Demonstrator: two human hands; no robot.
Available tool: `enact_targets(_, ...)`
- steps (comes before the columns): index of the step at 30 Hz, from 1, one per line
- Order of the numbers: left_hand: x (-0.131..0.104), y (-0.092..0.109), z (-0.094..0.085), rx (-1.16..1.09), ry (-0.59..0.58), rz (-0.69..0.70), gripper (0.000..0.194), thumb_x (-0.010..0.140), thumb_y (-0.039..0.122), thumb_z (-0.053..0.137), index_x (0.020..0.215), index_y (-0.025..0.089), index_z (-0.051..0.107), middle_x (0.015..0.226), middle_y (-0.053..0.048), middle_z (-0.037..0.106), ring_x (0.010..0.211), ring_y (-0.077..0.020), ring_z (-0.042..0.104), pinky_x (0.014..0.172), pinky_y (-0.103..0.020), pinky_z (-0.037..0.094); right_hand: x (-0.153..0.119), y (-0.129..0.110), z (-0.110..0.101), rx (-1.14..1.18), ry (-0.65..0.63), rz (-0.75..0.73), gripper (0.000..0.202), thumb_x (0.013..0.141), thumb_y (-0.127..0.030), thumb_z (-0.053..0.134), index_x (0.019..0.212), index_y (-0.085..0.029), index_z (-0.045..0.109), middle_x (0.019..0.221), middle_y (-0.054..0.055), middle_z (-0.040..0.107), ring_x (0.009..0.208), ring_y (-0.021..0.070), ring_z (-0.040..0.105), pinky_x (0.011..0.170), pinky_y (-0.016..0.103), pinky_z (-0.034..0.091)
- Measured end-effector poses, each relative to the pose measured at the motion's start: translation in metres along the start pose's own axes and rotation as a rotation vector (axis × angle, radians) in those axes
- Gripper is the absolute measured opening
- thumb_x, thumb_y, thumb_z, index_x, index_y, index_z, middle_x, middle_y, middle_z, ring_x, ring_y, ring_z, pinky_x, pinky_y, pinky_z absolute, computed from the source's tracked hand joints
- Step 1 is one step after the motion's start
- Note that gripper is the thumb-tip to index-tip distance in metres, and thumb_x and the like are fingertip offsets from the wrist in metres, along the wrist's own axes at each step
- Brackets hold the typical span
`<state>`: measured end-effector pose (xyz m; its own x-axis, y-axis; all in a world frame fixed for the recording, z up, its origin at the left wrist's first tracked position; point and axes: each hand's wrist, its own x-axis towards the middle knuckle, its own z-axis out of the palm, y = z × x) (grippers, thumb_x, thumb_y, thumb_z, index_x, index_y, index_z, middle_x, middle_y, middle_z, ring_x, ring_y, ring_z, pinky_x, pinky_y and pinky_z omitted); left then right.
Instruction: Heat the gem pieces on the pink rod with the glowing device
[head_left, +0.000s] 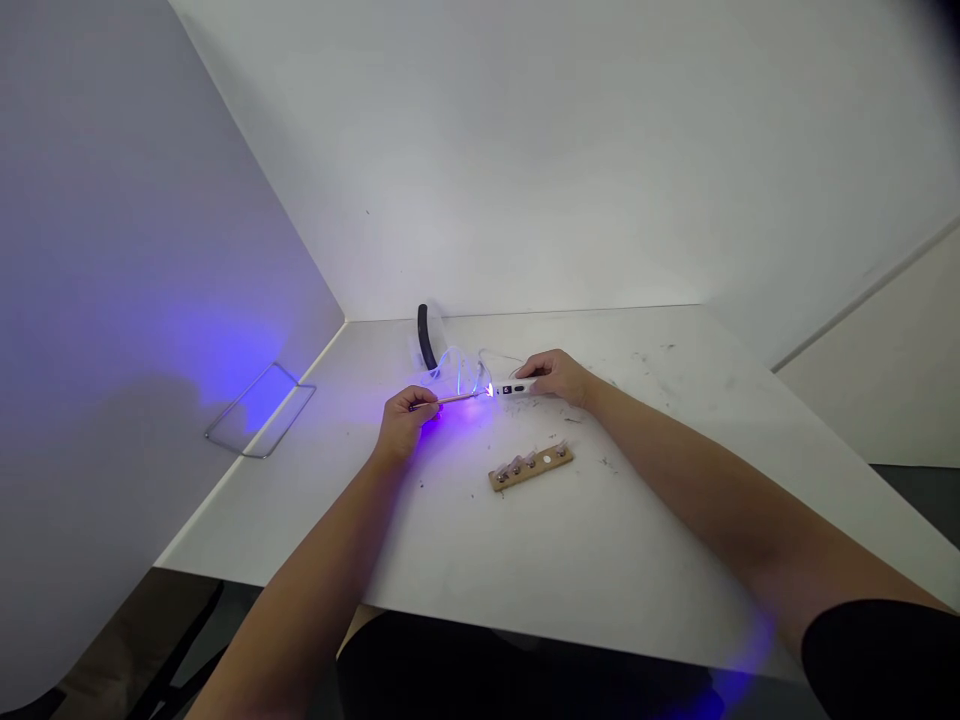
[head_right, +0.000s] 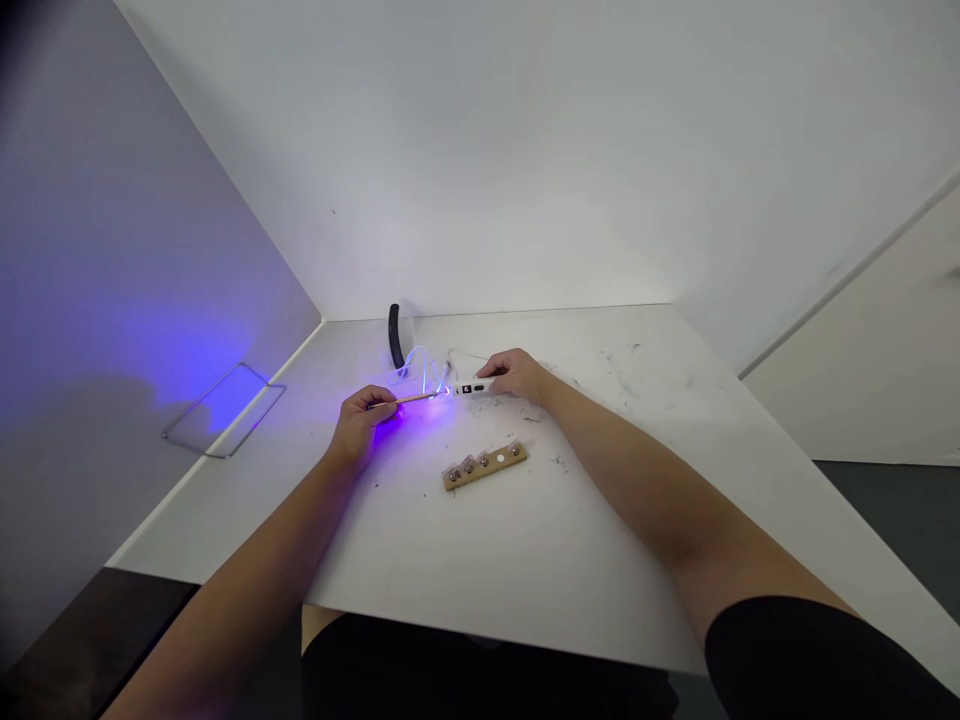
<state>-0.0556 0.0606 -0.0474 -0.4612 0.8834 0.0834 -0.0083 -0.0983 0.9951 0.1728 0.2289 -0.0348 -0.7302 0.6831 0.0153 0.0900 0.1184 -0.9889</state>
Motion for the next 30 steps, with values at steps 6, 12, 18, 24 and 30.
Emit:
enact_targets(6, 0.0007, -0.0009, -0.001, 0.004, -0.01, 0.003, 0.012, 0.059, 0.017, 0.067, 0.068, 0.015, 0.061, 0.056, 0.001, 0.06, 0.055, -0.0113, 0.055, 0.059, -0.024, 0.042, 0.0017, 0.003, -0.0013, 0.011, 0.006, -0.002, 0.026, 0.048, -0.011, 0.064, 0.072, -0.017, 0.073, 0.076, 0.003, 0.072, 0.072, 0.0187, 0.063, 0.065, 0.027, 0.05)
enact_targets(12, 0.0004, -0.0007, -0.0014, -0.005, -0.007, -0.005, 0.012, 0.059, 0.016, 0.067, 0.069, 0.015, 0.061, 0.057, 0.002, 0.06, 0.056, -0.0109, 0.055, 0.058, -0.023, 0.042, 0.0063, 0.0091, -0.0041, 0.02, 0.019, 0.004, 0.026, 0.046, -0.011, 0.066, 0.071, -0.017, 0.073, 0.073, 0.003, 0.072, 0.068, 0.0184, 0.064, 0.062, 0.027, 0.05)
enact_targets(18, -0.0001, 0.0008, -0.0004, -0.01, 0.004, 0.001, 0.011, 0.059, 0.016, 0.067, 0.068, 0.015, 0.06, 0.056, 0.002, 0.06, 0.055, -0.01, 0.054, 0.057, -0.022, 0.041, 0.0051, 0.0073, -0.0027, 0.021, 0.025, -0.003, 0.026, 0.046, -0.009, 0.065, 0.07, -0.017, 0.072, 0.072, 0.003, 0.071, 0.068, 0.0178, 0.063, 0.062, 0.027, 0.049)
enact_targets(24, -0.0003, 0.002, 0.0009, 0.012, 0.001, 0.003, 0.012, 0.058, 0.016, 0.069, 0.067, 0.014, 0.061, 0.055, 0.002, 0.059, 0.053, -0.0094, 0.053, 0.055, -0.022, 0.04, 0.0028, 0.0035, -0.0004, 0.018, 0.034, 0.001, 0.026, 0.046, -0.009, 0.065, 0.069, -0.017, 0.072, 0.072, 0.003, 0.071, 0.07, 0.0179, 0.062, 0.064, 0.027, 0.049)
enact_targets(30, -0.0008, 0.0037, 0.0017, 0.009, -0.001, -0.009, 0.015, 0.056, 0.015, 0.07, 0.069, 0.014, 0.062, 0.057, 0.002, 0.06, 0.055, -0.0097, 0.054, 0.055, -0.022, 0.04, 0.0009, 0.0002, 0.0012, 0.024, 0.03, -0.001, 0.025, 0.046, -0.01, 0.065, 0.07, -0.016, 0.072, 0.073, 0.003, 0.071, 0.07, 0.0179, 0.062, 0.064, 0.027, 0.049)
